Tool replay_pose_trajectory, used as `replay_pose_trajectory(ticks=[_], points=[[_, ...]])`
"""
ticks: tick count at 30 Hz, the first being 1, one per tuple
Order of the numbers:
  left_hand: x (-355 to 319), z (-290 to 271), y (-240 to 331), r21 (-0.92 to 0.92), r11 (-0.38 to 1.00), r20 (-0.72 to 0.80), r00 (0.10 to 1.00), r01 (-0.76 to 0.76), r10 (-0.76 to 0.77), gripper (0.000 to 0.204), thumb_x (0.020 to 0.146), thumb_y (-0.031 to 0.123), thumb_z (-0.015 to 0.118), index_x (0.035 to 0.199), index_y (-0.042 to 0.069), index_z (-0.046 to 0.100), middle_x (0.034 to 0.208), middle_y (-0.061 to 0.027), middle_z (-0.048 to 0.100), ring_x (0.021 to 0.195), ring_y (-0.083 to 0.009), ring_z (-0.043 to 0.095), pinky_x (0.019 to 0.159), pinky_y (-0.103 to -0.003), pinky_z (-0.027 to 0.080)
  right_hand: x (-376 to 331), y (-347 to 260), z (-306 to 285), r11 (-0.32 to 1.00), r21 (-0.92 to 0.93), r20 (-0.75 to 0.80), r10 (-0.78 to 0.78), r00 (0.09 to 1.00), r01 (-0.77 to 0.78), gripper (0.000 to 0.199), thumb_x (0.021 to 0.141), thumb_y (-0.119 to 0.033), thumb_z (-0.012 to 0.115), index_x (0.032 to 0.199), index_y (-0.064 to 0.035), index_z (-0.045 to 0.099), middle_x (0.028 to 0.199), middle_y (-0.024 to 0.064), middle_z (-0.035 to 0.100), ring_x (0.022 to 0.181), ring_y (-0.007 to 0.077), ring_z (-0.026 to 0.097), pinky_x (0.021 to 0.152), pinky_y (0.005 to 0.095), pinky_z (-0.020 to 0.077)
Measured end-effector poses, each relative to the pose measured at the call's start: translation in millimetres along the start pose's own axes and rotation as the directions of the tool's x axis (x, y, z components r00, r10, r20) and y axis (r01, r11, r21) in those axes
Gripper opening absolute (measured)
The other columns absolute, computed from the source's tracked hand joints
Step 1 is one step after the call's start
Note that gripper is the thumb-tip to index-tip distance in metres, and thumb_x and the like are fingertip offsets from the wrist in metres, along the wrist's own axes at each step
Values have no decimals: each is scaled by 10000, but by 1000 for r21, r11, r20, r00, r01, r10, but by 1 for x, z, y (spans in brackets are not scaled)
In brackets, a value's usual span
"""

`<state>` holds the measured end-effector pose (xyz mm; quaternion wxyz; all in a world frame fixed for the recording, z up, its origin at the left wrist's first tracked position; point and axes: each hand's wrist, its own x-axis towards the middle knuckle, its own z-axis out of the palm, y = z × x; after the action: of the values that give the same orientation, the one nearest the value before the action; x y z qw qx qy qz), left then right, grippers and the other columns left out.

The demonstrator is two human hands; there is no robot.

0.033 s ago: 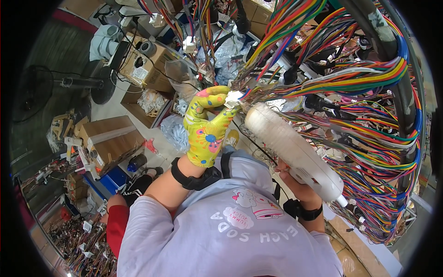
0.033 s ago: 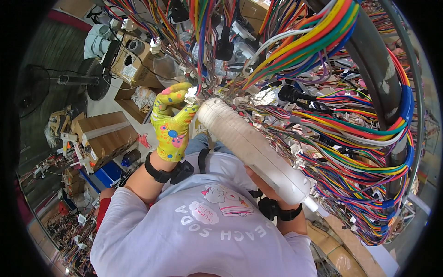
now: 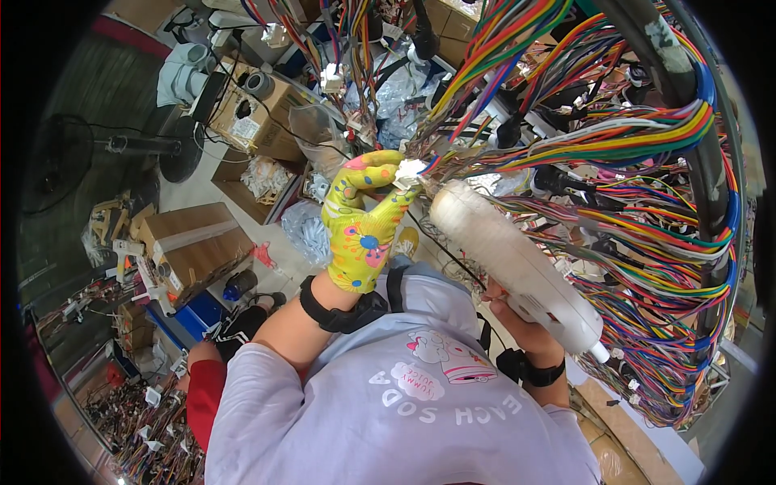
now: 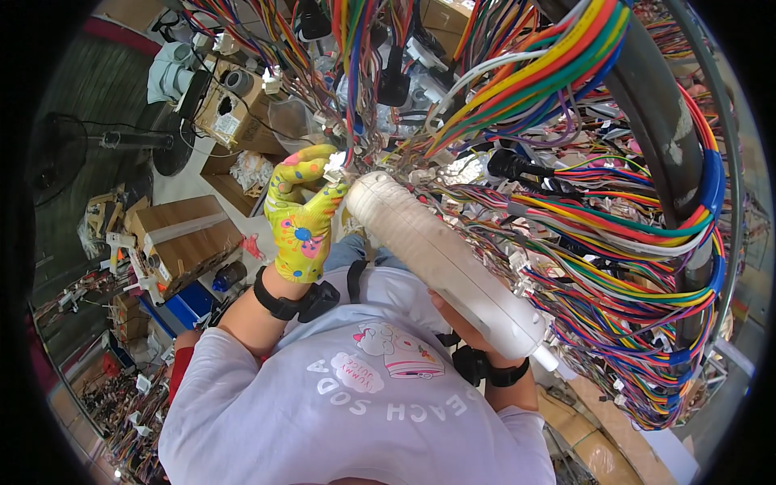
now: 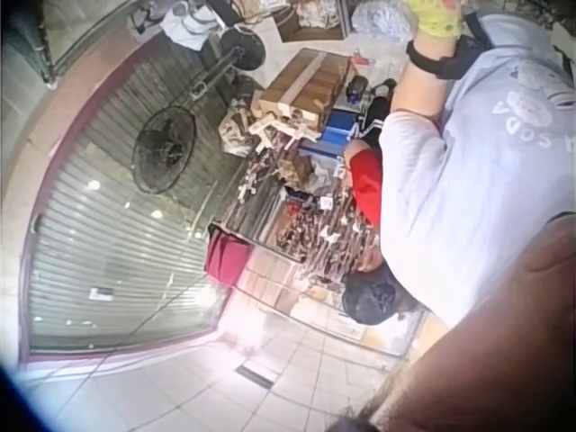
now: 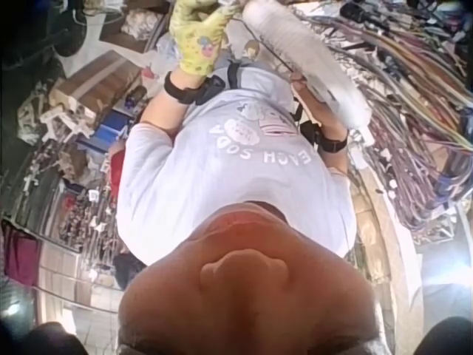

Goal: The person takes a glove from a plastic bag and puts it on, then picks up a glue gun and applies glue to the connectors of several wire harnesses hanging on a rack.

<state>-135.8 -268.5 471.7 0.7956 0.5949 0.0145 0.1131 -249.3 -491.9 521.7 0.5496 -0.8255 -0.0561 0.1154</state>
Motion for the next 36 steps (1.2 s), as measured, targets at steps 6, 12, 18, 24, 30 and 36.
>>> replay_pose_trajectory(ticks=[6,12,18,24,30,36], points=[[1,0,-2,18,1000,10,1000,-21,20,295,727,-20,731,970,74,593,1095,-99,604,762,-86,556,662,-220,461,2,3,-5,974,-164,66,-144,987,153,513,790,70,573,1267,-6,396,851,76,547,796,172,538,739,319,475],[0,0,1,41,999,25,999,-23,22,298,731,-20,727,978,72,588,1098,-104,604,747,-85,552,651,-215,459,3,0,-4,995,-18,24,-103,994,103,471,788,79,565,1229,-4,425,858,78,557,808,175,549,727,322,481],[1,-2,-3,16,1000,40,999,-3,2,293,734,-4,731,978,66,585,1107,-105,604,796,-87,543,700,-221,445,0,0,0,1000,-3,-38,-5,999,5,448,786,87,555,1212,3,441,867,90,559,808,184,551,745,330,485],[1,-5,-3,-16,999,52,998,43,-42,307,721,6,743,977,68,586,1109,-102,607,816,-88,535,719,-224,433,-2,0,-2,994,-100,-2,-42,999,42,427,782,91,549,1191,8,458,870,88,557,805,188,549,743,331,486],[1,-2,-1,-31,989,57,988,144,-142,298,720,-19,732,970,47,582,1127,-116,609,831,-95,555,727,-226,450,-5,5,-3,996,-74,12,-49,999,50,381,785,83,540,1152,7,476,868,82,555,805,182,548,747,328,480],[-1,-1,5,-299,895,129,943,331,-306,268,780,-48,667,1012,19,551,1125,-143,603,940,-167,620,816,-276,500,-3,5,-1,993,-77,4,-87,996,87,413,771,103,544,1164,-1,471,872,78,550,808,178,546,739,325,481]])
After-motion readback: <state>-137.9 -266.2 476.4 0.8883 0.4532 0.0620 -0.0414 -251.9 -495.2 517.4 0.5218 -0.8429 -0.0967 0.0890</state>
